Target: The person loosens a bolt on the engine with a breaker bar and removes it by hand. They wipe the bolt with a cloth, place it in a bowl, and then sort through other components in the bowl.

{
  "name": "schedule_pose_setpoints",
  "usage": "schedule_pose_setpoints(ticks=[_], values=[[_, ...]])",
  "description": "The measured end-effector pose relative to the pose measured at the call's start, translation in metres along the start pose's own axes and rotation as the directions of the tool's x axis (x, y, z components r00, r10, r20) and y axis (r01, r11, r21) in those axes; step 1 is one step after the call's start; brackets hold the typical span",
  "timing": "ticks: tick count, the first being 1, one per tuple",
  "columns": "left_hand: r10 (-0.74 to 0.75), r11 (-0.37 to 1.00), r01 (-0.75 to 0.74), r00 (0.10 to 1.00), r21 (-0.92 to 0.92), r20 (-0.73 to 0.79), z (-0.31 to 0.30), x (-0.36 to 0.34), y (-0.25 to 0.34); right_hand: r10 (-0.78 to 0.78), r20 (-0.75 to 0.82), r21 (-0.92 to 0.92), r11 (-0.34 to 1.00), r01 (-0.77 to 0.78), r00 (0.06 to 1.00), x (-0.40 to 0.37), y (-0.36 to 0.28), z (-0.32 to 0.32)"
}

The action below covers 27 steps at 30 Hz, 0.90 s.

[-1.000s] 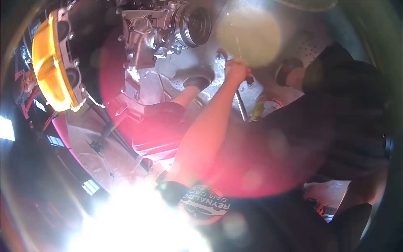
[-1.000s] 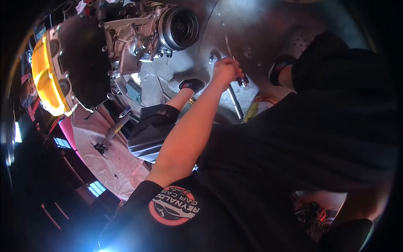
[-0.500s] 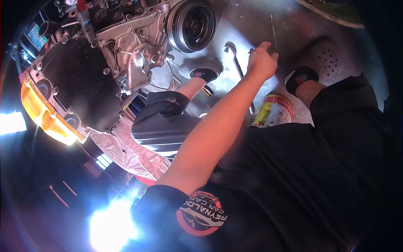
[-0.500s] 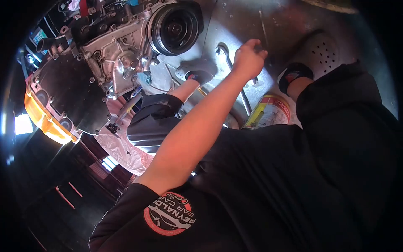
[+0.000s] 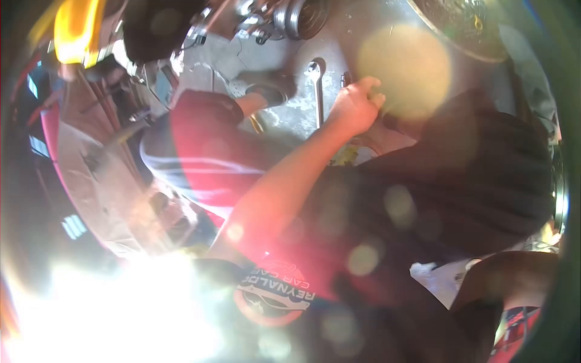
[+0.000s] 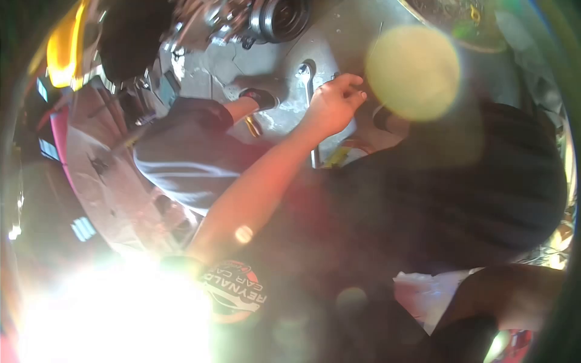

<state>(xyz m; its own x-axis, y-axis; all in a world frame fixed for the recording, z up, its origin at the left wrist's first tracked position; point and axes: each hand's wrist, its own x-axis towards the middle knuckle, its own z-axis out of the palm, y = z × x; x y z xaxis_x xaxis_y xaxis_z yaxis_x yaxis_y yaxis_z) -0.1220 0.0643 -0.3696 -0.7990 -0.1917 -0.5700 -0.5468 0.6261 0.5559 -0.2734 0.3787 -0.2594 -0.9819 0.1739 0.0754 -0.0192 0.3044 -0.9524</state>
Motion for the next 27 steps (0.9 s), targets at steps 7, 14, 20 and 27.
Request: schedule_pose_setpoints(ticks=[7, 14, 20, 27], values=[[0.041, 0.983, -0.053, 0.997, -0.176, -0.067, -0.031, -0.033, -0.015, 0.019, 0.538, 0.704, 0.539, -0.462, 0.843, -0.061, -0.071, 0.079], [0.080, 0.995, -0.086, 0.990, -0.044, -0.118, -0.016, -0.023, -0.063, 0.506, 0.750, 0.262, 0.364, -0.894, 0.426, -0.133, -0.018, 0.204], [0.079, 0.997, -0.078, 0.990, -0.015, 0.114, -0.012, -0.013, -0.058, 0.272, 0.761, 0.309, 0.647, -0.697, 0.589, -0.110, -0.025, 0.296], [0.080, 0.997, -0.080, 0.997, -0.009, -0.002, -0.012, 0.002, -0.092, 0.245, 0.646, 0.286, 0.800, -0.528, 0.722, -0.128, -0.030, 0.363]])
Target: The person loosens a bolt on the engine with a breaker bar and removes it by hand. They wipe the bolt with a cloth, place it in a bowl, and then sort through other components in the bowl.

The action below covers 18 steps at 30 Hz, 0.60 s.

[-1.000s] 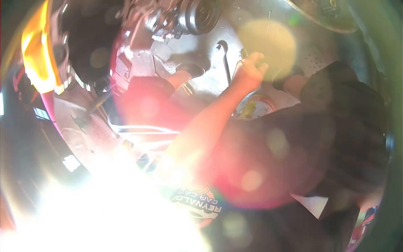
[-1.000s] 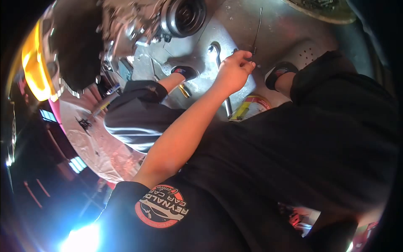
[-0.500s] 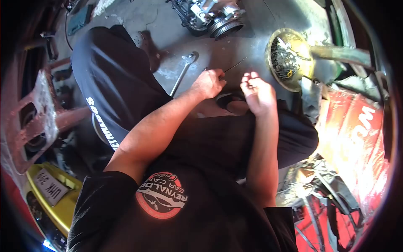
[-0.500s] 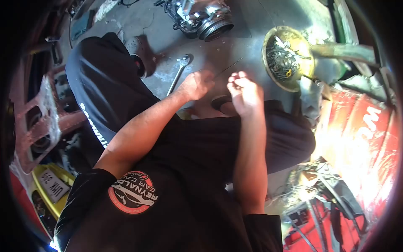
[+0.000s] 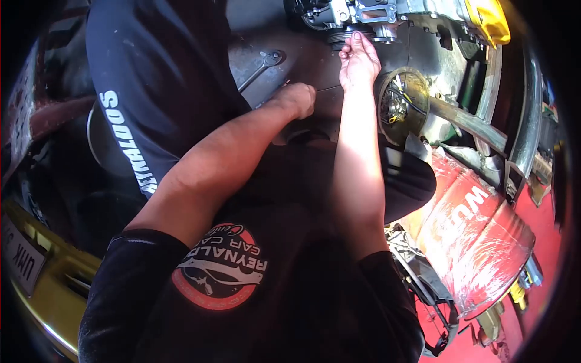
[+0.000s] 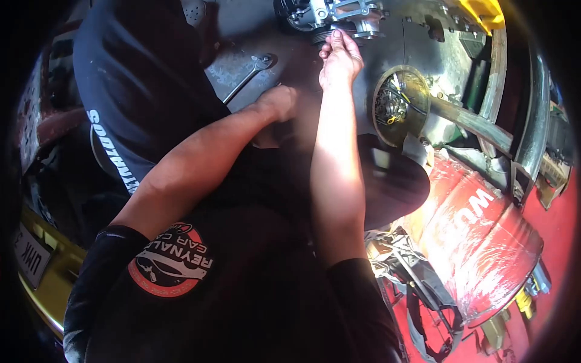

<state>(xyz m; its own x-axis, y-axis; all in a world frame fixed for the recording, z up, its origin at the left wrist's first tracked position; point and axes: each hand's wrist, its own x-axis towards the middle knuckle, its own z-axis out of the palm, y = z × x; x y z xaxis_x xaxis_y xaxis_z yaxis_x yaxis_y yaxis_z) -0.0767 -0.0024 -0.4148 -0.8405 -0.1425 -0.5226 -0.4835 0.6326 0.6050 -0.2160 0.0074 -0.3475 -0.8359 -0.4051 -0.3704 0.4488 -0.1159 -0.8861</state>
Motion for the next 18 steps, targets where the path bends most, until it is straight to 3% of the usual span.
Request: schedule_pose_setpoints(ticks=[4, 5, 8, 12, 16, 17, 18], values=[[-0.006, 0.998, 0.001, 0.997, -0.064, -0.082, -0.003, -0.011, -0.001, -0.122, 0.011, -0.021, 0.992, 0.122, 0.992, 0.021, -0.002, -0.004], [0.103, 0.992, -0.096, 0.992, 0.085, -0.078, -0.006, -0.014, -0.001, -0.099, 0.002, -0.014, 0.995, 0.099, 0.995, 0.024, -0.004, -0.002], [-0.040, 0.989, 0.026, 0.994, -0.145, -0.100, -0.017, -0.024, -0.004, -0.033, -0.001, -0.042, 0.999, 0.033, 0.999, 0.030, -0.011, 0.000], [-0.085, 0.989, 0.062, 0.982, -0.135, -0.170, -0.029, -0.024, -0.014, -0.021, 0.103, 0.181, 0.983, 0.002, 0.995, 0.050, -0.004, -0.005], [-0.110, 0.989, 0.093, 0.983, -0.119, -0.149, -0.039, -0.034, -0.011, -0.094, -0.002, 0.034, 0.995, 0.094, 0.996, 0.034, -0.003, 0.010], [-0.051, 0.999, 0.047, 0.988, -0.027, -0.143, -0.024, -0.021, -0.018, -0.106, 0.134, 0.103, 0.990, 0.092, 0.985, 0.063, 0.008, -0.009], [-0.017, 1.000, 0.017, 0.993, -0.002, -0.114, -0.022, -0.024, -0.018, -0.215, 0.078, -0.008, 0.976, 0.216, 0.974, 0.091, 0.036, -0.024]])
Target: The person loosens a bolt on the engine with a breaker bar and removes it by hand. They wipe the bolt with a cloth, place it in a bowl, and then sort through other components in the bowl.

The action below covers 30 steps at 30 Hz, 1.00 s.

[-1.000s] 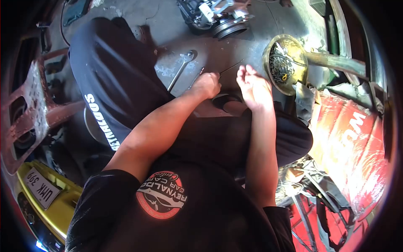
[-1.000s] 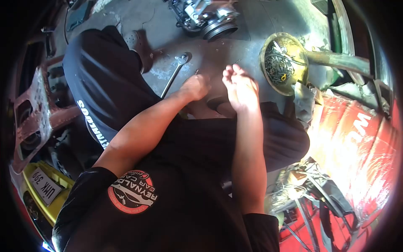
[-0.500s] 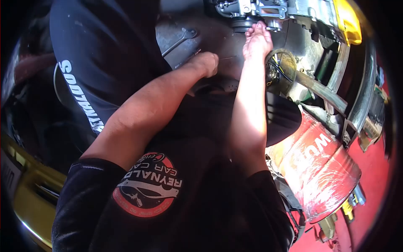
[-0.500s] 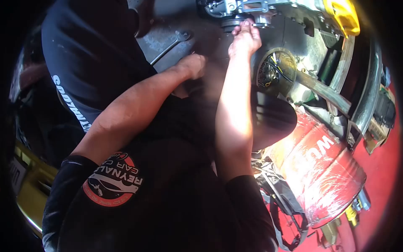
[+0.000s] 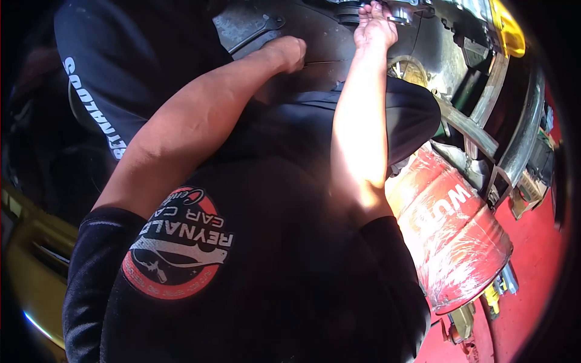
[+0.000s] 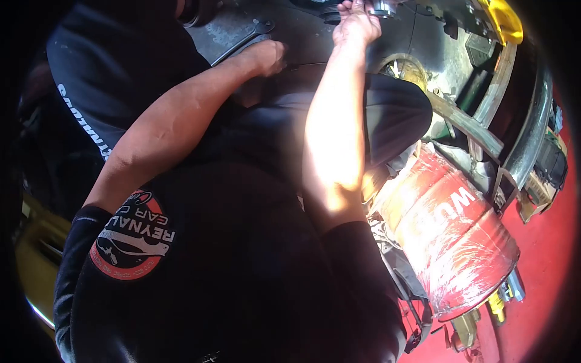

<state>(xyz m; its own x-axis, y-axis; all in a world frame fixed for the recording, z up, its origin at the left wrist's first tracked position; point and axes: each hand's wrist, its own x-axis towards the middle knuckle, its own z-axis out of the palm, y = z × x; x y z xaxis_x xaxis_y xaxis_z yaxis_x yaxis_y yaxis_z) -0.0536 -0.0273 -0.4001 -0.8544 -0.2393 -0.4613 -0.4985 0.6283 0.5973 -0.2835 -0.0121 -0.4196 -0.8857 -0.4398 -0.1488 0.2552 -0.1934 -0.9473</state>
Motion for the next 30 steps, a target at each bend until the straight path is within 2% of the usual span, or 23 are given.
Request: schedule_pose_setpoints(ticks=[2, 3, 5, 6, 7, 10, 11, 13, 16, 17, 18, 20, 22, 25, 28, 29, 30], values=[[0.047, 0.997, -0.050, 0.998, 0.051, 0.051, -0.004, -0.006, -0.002, 0.075, -0.069, 0.085, 0.994, -0.069, 0.995, -0.008, -0.011, 0.010], [-0.099, 0.995, 0.097, 0.993, 0.036, 0.063, -0.005, -0.008, 0.000, 0.064, -0.084, 0.014, 0.998, -0.063, 0.994, -0.013, -0.014, 0.014], [-0.135, 0.989, 0.124, 0.981, 0.086, 0.140, -0.002, -0.009, -0.007, 0.042, -0.104, -0.137, 0.989, -0.056, 0.994, -0.046, -0.045, 0.036], [-0.157, 0.984, 0.140, 0.973, 0.106, 0.172, 0.002, -0.010, -0.014, 0.046, -0.133, -0.120, 0.991, -0.062, 0.990, -0.048, -0.047, 0.038], [-0.088, 0.993, 0.077, 0.987, 0.085, 0.138, 0.012, -0.009, -0.028, 0.058, -0.136, -0.088, 0.994, -0.070, 0.989, -0.049, -0.046, 0.041], [-0.060, 0.992, 0.052, 0.996, 0.117, 0.071, 0.018, -0.009, -0.038, 0.024, -0.093, -0.073, 0.997, -0.031, 0.995, -0.048, -0.044, 0.039], [-0.156, 0.988, 0.155, 0.973, 0.017, 0.171, 0.012, -0.007, -0.037, 0.032, -0.084, -0.109, 0.993, -0.041, 0.996, -0.048, -0.045, 0.038], [-0.297, 0.912, 0.382, 0.869, -0.153, 0.395, 0.007, -0.003, -0.032, 0.038, -0.075, -0.135, 0.990, -0.047, 0.996, -0.048, -0.046, 0.038], [-0.356, 0.914, 0.402, 0.857, -0.052, 0.372, 0.023, 0.010, -0.040, 0.008, -0.127, -0.161, 0.987, -0.028, 0.992, -0.051, -0.047, 0.042], [-0.272, 0.960, 0.279, 0.944, -0.011, 0.188, 0.019, -0.008, -0.035, 0.005, -0.177, -0.159, 0.987, -0.034, 0.984, -0.052, -0.047, 0.045], [-0.161, 0.986, 0.160, 0.987, 0.055, 0.006, 0.013, -0.022, -0.032, -0.020, -0.193, -0.147, 0.989, -0.009, 0.981, -0.050, -0.044, 0.047], [-0.129, 0.947, 0.078, 0.981, 0.311, 0.148, 0.010, -0.021, -0.035, -0.068, -0.233, -0.126, 0.991, 0.039, 0.970, -0.048, -0.041, 0.052], [-0.234, 0.972, 0.233, 0.971, 0.021, 0.056, 0.005, -0.030, -0.027, -0.099, -0.278, -0.080, 0.994, 0.079, 0.956, -0.051, -0.041, 0.058], [-0.209, 0.978, 0.207, 0.977, 0.037, 0.048, -0.002, -0.033, -0.024, -0.039, -0.298, -0.060, 0.998, 0.023, 0.954, -0.050, -0.042, 0.058], [-0.218, 0.976, 0.220, 0.974, -0.012, 0.064, 0.001, -0.030, -0.027, 0.162, -0.276, -0.003, 0.986, -0.170, 0.948, -0.054, -0.055, 0.059], [-0.215, 0.976, 0.216, 0.975, -0.004, 0.059, 0.002, -0.028, -0.028, 0.275, -0.247, 0.089, 0.961, -0.261, 0.929, -0.055, -0.057, 0.059], [-0.213, 0.977, 0.213, 0.976, 0.003, 0.055, 0.004, -0.027, -0.029, 0.296, -0.248, 0.131, 0.954, -0.270, 0.923, -0.054, -0.058, 0.059]])
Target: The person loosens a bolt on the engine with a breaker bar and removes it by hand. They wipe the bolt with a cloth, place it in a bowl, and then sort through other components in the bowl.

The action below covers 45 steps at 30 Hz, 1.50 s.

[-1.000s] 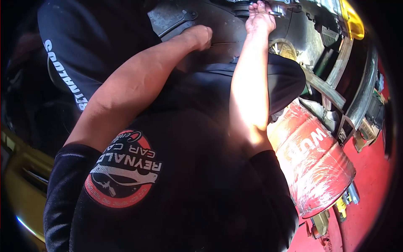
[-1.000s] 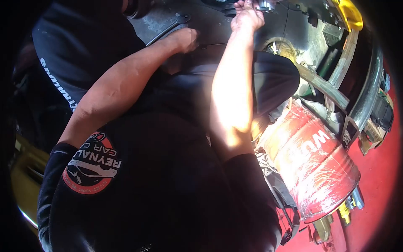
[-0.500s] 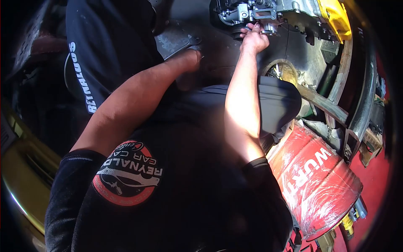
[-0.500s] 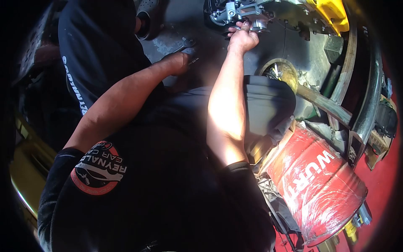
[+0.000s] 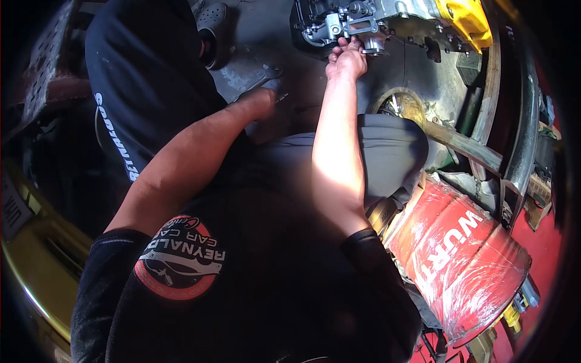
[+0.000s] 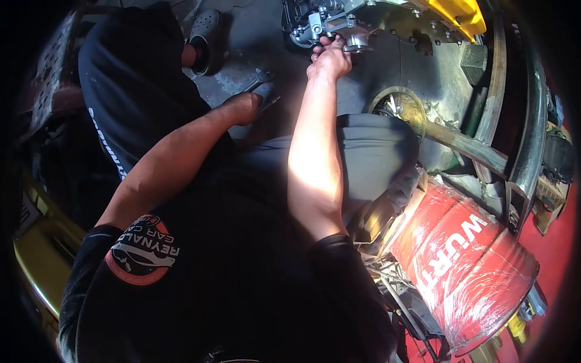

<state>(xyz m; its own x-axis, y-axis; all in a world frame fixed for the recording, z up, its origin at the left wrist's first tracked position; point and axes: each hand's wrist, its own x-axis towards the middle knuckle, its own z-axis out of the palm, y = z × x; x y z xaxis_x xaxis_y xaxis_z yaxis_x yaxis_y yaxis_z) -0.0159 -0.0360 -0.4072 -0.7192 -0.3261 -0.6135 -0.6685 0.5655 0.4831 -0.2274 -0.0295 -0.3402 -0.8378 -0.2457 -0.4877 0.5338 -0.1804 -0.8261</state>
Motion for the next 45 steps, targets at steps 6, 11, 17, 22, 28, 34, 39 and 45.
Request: schedule_pose_setpoints(ticks=[6, 11, 17, 22, 28, 34, 39, 45], values=[[0.013, 0.999, -0.012, 0.999, 0.043, -0.033, 0.002, -0.003, -0.001, -0.104, -0.028, -0.085, 0.991, 0.101, 0.994, 0.000, 0.004, 0.006], [-0.003, 1.000, 0.003, 1.000, -0.016, -0.015, -0.003, -0.005, 0.001, -0.161, -0.113, -0.052, 0.986, 0.156, 0.980, 0.006, 0.005, 0.010], [-0.061, 0.997, 0.068, 0.987, -0.044, 0.147, -0.019, -0.004, 0.023, -0.277, 0.054, -0.170, 0.944, 0.282, 0.959, 0.003, 0.011, 0.004], [0.044, 0.995, -0.033, 0.993, -0.096, 0.112, -0.016, 0.007, 0.029, -0.298, -0.003, -0.239, 0.927, 0.289, 0.954, 0.016, 0.014, -0.003], [0.153, 0.986, -0.143, 0.981, -0.083, 0.123, -0.023, 0.012, 0.036, -0.199, -0.032, -0.293, 0.939, 0.181, 0.980, 0.014, 0.010, -0.001], [0.120, 0.978, -0.095, 0.985, -0.188, 0.127, -0.030, 0.019, 0.039, -0.319, 0.047, -0.244, 0.915, 0.321, 0.947, 0.004, 0.013, 0.002], [0.070, 0.944, -0.019, 0.987, -0.330, 0.145, -0.040, 0.019, 0.053, -0.253, -0.018, -0.270, 0.933, 0.239, 0.967, 0.015, 0.010, -0.005], [0.090, 0.945, -0.036, 0.984, -0.324, 0.154, -0.033, 0.020, 0.055, -0.219, -0.039, -0.291, 0.936, 0.199, 0.975, 0.018, 0.007, -0.004]])
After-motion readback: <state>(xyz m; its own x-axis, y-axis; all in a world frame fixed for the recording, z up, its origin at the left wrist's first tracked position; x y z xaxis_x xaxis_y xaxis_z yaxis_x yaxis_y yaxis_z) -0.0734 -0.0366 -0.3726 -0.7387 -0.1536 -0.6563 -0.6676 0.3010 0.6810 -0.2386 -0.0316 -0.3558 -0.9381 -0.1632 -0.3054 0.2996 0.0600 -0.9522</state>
